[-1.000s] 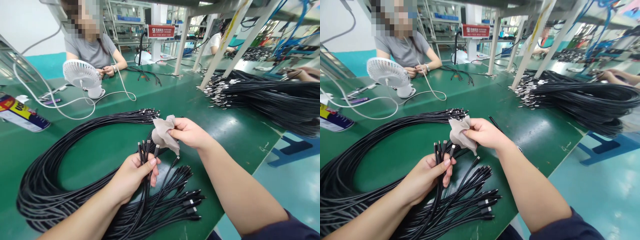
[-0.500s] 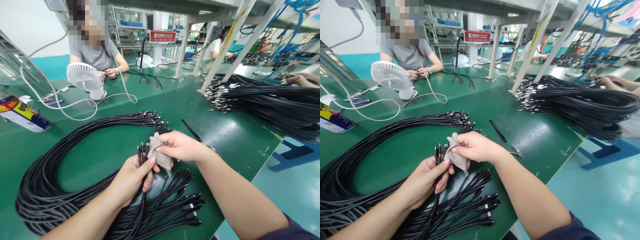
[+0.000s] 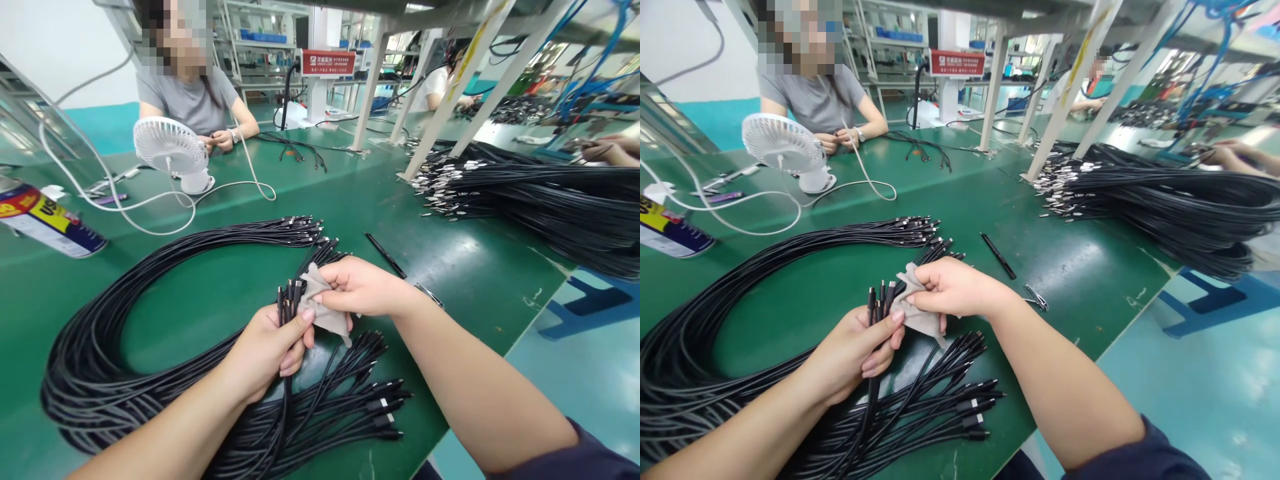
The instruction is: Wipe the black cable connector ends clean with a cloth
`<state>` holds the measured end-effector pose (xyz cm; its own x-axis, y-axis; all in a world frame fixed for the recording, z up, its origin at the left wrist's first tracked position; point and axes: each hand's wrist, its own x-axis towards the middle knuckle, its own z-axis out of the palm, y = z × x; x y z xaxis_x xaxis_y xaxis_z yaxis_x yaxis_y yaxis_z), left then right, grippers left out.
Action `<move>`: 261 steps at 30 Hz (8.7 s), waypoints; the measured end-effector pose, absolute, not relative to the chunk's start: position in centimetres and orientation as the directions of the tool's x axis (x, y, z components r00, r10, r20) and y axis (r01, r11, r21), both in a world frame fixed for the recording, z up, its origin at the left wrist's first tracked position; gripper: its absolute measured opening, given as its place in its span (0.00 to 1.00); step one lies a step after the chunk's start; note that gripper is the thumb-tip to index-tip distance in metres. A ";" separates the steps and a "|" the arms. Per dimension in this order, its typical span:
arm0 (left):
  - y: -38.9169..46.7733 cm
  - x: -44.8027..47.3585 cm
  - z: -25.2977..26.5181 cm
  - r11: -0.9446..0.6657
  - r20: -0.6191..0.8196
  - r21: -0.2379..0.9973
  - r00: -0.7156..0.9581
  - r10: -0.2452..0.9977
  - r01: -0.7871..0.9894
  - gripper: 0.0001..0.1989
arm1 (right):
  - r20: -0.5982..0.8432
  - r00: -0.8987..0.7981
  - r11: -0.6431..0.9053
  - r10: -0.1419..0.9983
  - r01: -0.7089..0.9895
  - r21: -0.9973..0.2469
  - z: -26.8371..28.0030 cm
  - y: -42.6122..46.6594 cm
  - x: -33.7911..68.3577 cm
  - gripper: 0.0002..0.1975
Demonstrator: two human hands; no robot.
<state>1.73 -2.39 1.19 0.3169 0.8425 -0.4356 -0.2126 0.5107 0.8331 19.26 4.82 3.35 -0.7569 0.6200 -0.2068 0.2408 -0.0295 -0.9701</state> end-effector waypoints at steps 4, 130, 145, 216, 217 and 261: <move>-2.5 1.7 0.9 0.510 -0.430 0.829 0.321 0.844 -0.229 0.22 | -0.202 -0.791 -0.078 0.577 0.193 -0.978 3.4 4.8 19.3 0.06; -2.7 2.1 0.9 0.399 -0.346 0.907 0.303 0.888 -0.134 0.20 | -0.175 -0.814 -0.106 0.553 0.140 -0.985 3.0 5.1 19.3 0.06; -2.9 1.9 0.9 0.453 -0.355 0.856 0.352 0.866 -0.249 0.16 | 0.087 -0.592 0.123 0.801 0.021 -0.992 3.8 5.4 20.4 0.05; -2.4 1.8 0.6 0.415 -0.382 0.883 0.177 0.907 -0.219 0.13 | -0.006 -0.759 0.548 0.651 0.475 -0.689 3.9 3.7 18.6 0.12; -2.3 1.8 0.5 0.403 -0.366 0.891 0.192 0.911 -0.211 0.12 | -0.035 -0.773 0.547 0.633 0.479 -0.687 3.9 3.6 18.5 0.12; -2.8 2.2 0.9 0.456 -0.391 0.879 0.335 0.857 -0.138 0.19 | -0.505 -0.650 0.096 0.568 0.662 -0.744 3.2 8.0 23.5 0.11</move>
